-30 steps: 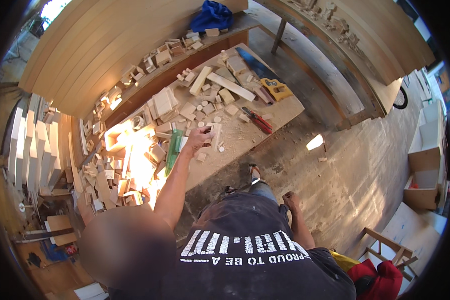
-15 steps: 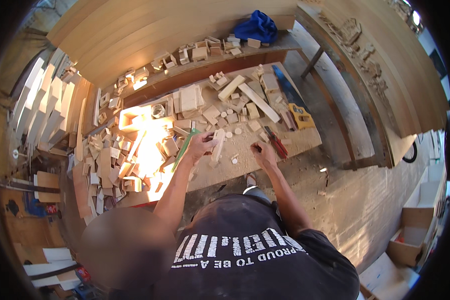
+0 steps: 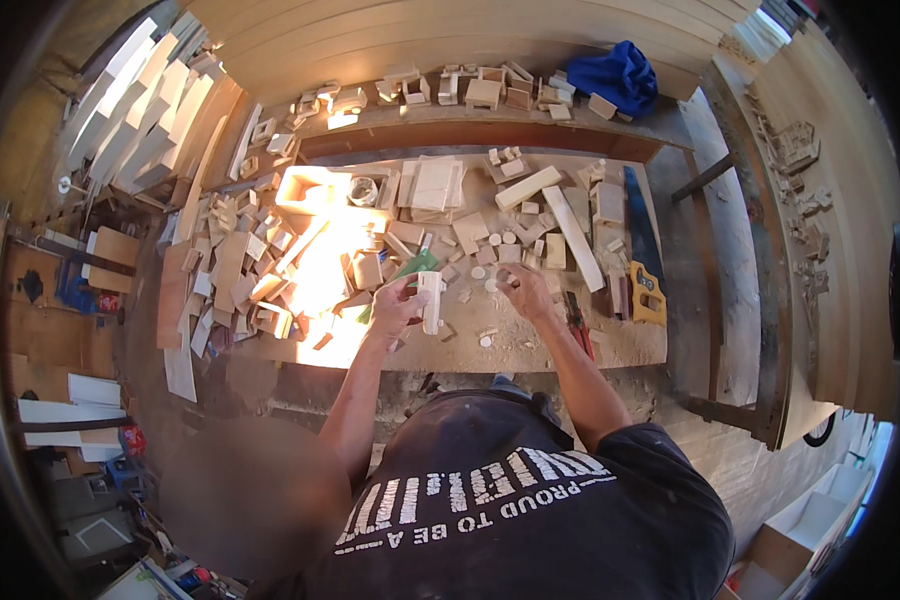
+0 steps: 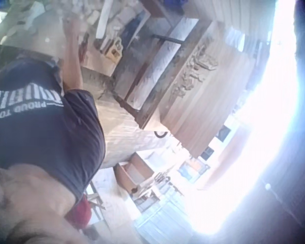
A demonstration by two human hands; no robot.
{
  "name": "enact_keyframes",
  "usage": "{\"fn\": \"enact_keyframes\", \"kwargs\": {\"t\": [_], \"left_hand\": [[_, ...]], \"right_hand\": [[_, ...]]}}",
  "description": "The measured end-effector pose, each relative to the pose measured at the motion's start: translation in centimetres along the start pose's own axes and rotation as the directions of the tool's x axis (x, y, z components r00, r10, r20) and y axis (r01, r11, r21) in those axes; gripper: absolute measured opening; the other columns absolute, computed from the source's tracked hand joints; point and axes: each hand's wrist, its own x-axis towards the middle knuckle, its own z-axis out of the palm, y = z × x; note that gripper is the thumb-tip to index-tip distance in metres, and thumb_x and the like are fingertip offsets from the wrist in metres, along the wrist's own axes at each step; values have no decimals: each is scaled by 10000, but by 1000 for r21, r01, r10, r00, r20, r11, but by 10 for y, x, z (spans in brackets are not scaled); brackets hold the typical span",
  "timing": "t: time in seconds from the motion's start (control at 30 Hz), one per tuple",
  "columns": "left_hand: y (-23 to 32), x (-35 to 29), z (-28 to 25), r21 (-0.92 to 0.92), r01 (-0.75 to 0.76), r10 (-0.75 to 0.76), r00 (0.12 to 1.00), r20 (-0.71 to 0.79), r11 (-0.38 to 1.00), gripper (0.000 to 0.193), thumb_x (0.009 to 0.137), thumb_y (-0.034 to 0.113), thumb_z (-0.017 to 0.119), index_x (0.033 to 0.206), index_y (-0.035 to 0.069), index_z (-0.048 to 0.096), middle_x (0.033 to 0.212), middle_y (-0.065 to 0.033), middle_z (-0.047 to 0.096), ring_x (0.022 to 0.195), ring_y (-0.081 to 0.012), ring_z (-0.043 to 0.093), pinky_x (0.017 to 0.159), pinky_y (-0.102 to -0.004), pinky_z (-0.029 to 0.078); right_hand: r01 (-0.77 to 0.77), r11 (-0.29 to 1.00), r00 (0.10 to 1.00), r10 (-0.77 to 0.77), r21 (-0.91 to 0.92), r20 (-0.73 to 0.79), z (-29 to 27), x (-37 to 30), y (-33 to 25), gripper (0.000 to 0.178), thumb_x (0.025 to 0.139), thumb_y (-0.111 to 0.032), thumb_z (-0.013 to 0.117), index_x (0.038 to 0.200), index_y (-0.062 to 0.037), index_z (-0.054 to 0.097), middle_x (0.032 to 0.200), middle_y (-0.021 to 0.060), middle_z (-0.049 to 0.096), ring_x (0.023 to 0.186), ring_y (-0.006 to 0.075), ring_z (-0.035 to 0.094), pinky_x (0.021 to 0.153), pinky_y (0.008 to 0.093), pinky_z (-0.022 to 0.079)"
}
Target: The person picks up several small wooden blocks and fits them together by hand on a workbench covered in wood scraps.
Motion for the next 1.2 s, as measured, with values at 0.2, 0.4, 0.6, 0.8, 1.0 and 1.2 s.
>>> {"fn": "enact_keyframes", "kwargs": {"t": [0.2, 0.4, 0.6, 0.8, 1.0, 1.2], "left_hand": [[3, 14, 17, 87, -56, 56, 998, -3, 995, 515, 896, 171, 742, 1360, 19, 580, 1015, -33, 702, 821, -82, 649, 679, -239, 533], [22, 19, 27, 186, -78, 68, 996, 61, 979, 542, 879, 186, 756, 1359, 8, 581, 1037, -47, 704, 856, -87, 648, 691, -245, 537], [10, 30, 18, 237, -146, 117, 984, 133, 960, 615, 881, 228, 762, 1410, 13, 535, 1111, -74, 701, 916, -118, 664, 706, -271, 561], [18, 19, 23, 203, -129, 108, 988, 112, 971, 580, 848, 182, 777, 1356, -14, 579, 1097, -100, 698, 907, -132, 657, 725, -273, 556], [21, 15, 19, 235, -127, 95, 985, 143, 964, 539, 865, 242, 782, 1313, 20, 582, 1102, -84, 710, 923, -134, 673, 702, -281, 559], [9, 15, 17, 194, -75, 53, 992, 117, 978, 593, 842, 245, 811, 1331, 57, 533, 1074, -61, 714, 913, -133, 679, 692, -297, 550]], "right_hand": [[166, 976, 984, -173, 137, 40, -3, -3, -108, 380, 824, -95, 778, 1186, -44, 676, 978, 120, 700, 735, 240, 670, 652, 341, 556], [128, 986, 992, -129, 105, 1, 3, -5, -105, 354, 817, -69, 765, 1155, -48, 661, 949, 90, 695, 708, 219, 653, 639, 335, 540], [186, 981, 980, -181, 60, -78, 4, -13, -104, 356, 795, -38, 775, 1131, -48, 658, 930, 84, 688, 677, 211, 642, 625, 335, 538], [208, 977, 974, -203, 43, -103, 3, -20, -118, 360, 793, -37, 783, 1132, -54, 663, 917, 90, 684, 665, 204, 637, 596, 326, 531], [209, 977, 975, -212, -40, -71, 2, -23, -129, 353, 792, -39, 782, 1123, -35, 663, 885, 97, 675, 651, 213, 635, 591, 335, 526], [247, 968, 968, -249, -38, -26, 8, -24, -130, 364, 786, -64, 784, 1123, -20, 655, 896, 114, 667, 647, 232, 633, 598, 351, 526]]}}
